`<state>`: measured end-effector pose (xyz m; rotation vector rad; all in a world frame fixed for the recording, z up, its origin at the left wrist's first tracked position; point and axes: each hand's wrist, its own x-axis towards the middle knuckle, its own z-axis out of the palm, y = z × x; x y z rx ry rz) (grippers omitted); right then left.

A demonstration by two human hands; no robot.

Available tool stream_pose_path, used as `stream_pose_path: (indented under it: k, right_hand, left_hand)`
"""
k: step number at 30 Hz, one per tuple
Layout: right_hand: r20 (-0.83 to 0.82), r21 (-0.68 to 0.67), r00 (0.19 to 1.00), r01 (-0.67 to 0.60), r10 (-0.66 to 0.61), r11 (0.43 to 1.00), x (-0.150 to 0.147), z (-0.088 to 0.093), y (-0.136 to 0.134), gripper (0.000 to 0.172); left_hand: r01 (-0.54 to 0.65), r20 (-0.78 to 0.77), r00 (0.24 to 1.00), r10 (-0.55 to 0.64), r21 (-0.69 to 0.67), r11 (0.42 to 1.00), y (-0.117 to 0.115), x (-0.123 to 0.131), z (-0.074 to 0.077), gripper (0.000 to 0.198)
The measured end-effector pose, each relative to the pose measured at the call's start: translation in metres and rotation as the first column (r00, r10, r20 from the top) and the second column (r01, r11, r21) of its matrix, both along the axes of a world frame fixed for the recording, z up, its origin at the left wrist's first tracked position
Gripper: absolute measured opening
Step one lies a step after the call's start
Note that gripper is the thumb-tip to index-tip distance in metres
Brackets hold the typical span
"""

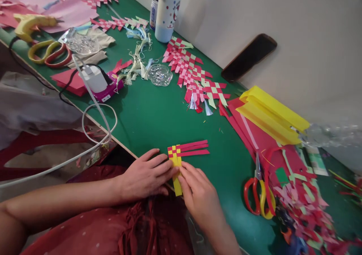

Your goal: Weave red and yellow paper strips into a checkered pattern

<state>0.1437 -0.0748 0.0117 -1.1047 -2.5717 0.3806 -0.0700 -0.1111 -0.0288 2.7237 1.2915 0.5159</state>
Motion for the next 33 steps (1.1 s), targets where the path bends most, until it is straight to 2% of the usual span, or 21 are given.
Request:
stream_pose_path:
  k: [5, 9, 11, 15, 22, 28, 33]
  right_hand:
    - [-0.054, 0.124, 0.996, -0.069, 0.076, 0.990, 0.003, 0.006, 0.043, 0.032]
    - [0.052, 0.129, 0.969, -0.248, 0.243, 0.960, -0.001, -0.004, 0.072, 0.030]
    - [0.074, 0.121, 0.959, -0.279, 0.272, 0.953, -0.001, -0.011, 0.079, 0.029]
    - [0.057, 0.123, 0.969, -0.244, 0.239, 0.962, 0.004, -0.019, 0.085, 0.027]
    - [0.029, 0.082, 0.976, -0.218, 0.216, 0.973, 0.003, -0.015, 0.085, 0.022]
    - [0.006, 0.062, 0.978, -0.209, 0.209, 0.976, 0.003, -0.016, 0.087, 0.022]
    - [-0.012, 0.053, 0.979, -0.202, 0.203, 0.978, 0.002, -0.016, 0.087, 0.022]
  left_hand:
    - [-0.014, -0.003, 1.000, 0.014, 0.009, 1.000, 0.003, 0.003, 0.002, 0.063]
    - [-0.021, 0.012, 1.000, 0.021, 0.017, 1.000, 0.003, 0.006, 0.002, 0.064]
    - [-0.028, 0.025, 0.999, 0.028, 0.012, 1.000, 0.002, 0.007, 0.002, 0.064]
    - [-0.039, 0.049, 0.998, 0.038, 0.012, 0.999, 0.002, 0.008, 0.003, 0.064]
    - [-0.048, -0.019, 0.999, 0.048, -0.004, 0.999, 0.007, 0.012, 0.011, 0.057]
    - [-0.031, -0.111, 0.993, 0.029, -0.018, 0.999, 0.009, 0.013, 0.014, 0.065]
    - [-0.030, -0.125, 0.992, 0.028, -0.018, 0.999, 0.006, 0.015, 0.012, 0.066]
